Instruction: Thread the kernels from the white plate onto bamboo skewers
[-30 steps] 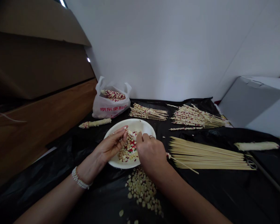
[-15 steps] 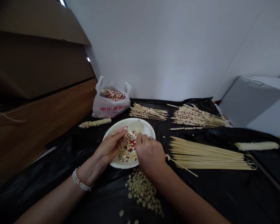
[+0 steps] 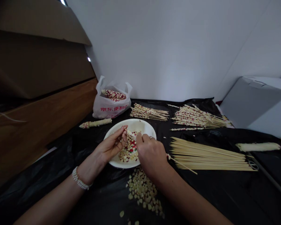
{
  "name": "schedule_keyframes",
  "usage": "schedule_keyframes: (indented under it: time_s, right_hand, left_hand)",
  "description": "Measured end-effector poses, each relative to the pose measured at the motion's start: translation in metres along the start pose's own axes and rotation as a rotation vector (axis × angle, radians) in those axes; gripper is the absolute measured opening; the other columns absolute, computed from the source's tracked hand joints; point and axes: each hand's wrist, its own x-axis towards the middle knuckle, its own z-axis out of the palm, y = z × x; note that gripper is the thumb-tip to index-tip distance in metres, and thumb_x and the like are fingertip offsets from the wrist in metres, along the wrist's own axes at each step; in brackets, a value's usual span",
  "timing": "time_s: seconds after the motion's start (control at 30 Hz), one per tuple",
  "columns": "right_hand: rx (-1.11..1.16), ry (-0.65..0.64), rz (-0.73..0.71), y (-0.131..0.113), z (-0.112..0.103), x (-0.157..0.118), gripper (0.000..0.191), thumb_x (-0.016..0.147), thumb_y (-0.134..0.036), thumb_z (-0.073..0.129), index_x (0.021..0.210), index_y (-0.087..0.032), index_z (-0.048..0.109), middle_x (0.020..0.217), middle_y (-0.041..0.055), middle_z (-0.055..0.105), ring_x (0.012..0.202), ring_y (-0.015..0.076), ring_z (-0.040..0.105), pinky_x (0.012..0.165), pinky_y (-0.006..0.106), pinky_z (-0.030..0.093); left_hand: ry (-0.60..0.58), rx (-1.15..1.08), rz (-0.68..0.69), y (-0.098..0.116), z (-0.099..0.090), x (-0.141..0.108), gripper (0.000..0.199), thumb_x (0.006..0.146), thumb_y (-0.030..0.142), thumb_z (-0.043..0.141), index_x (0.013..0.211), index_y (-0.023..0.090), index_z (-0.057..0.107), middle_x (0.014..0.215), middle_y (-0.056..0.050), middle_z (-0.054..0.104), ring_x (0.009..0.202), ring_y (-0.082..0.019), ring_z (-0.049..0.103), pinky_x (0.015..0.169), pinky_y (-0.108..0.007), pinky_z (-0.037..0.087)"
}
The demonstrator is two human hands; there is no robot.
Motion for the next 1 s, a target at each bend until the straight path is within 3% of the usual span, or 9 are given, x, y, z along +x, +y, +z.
schedule_keyframes:
  time_s: [0.17, 0.47, 0.83, 1.0]
  right_hand:
    - [-0.003, 0.044, -0.022, 0.0005, 0.0002, -0.0015, 0.036, 0.092, -0.015, 0.045, 0.126, -0.014, 0.056, 0.092, 0.0088, 0.067, 0.074, 0.0202, 0.065, 0.055, 0.028, 0.041]
    - [-0.057, 0.155, -0.076, -0.0011, 0.006, -0.0024, 0.037, 0.09, -0.012, 0.044, 0.125, -0.009, 0.058, 0.088, 0.0106, 0.067, 0.068, 0.019, 0.064, 0.053, 0.028, 0.041]
    - [-0.055, 0.139, -0.053, 0.0005, 0.0042, -0.0031, 0.036, 0.09, -0.013, 0.048, 0.124, -0.01, 0.058, 0.088, 0.01, 0.068, 0.068, 0.0189, 0.064, 0.052, 0.028, 0.04]
    - [-0.033, 0.123, -0.042, 0.0002, 0.0046, -0.0019, 0.037, 0.09, -0.013, 0.049, 0.125, -0.011, 0.058, 0.088, 0.0098, 0.068, 0.067, 0.0189, 0.064, 0.051, 0.028, 0.037]
  left_hand:
    - [-0.07, -0.026, -0.081, 0.0034, -0.0042, 0.0032, 0.013, 0.081, 0.004, 0.06, 0.092, 0.007, 0.068, 0.075, -0.006, 0.067, 0.059, -0.008, 0.062, 0.053, -0.014, 0.054]
    - [-0.109, 0.001, -0.104, 0.0038, -0.0056, 0.003, 0.01, 0.083, 0.008, 0.061, 0.091, 0.01, 0.066, 0.071, -0.004, 0.065, 0.057, -0.008, 0.061, 0.051, -0.015, 0.053]
    - [-0.1, -0.097, -0.139, 0.0037, -0.0097, 0.0086, 0.01, 0.084, 0.007, 0.058, 0.091, 0.009, 0.065, 0.076, -0.005, 0.066, 0.06, -0.008, 0.063, 0.056, -0.015, 0.054]
    - [-0.079, -0.023, -0.068, 0.0021, -0.0068, 0.0044, 0.01, 0.084, 0.006, 0.058, 0.089, 0.008, 0.066, 0.074, -0.005, 0.066, 0.056, -0.007, 0.061, 0.052, -0.015, 0.054]
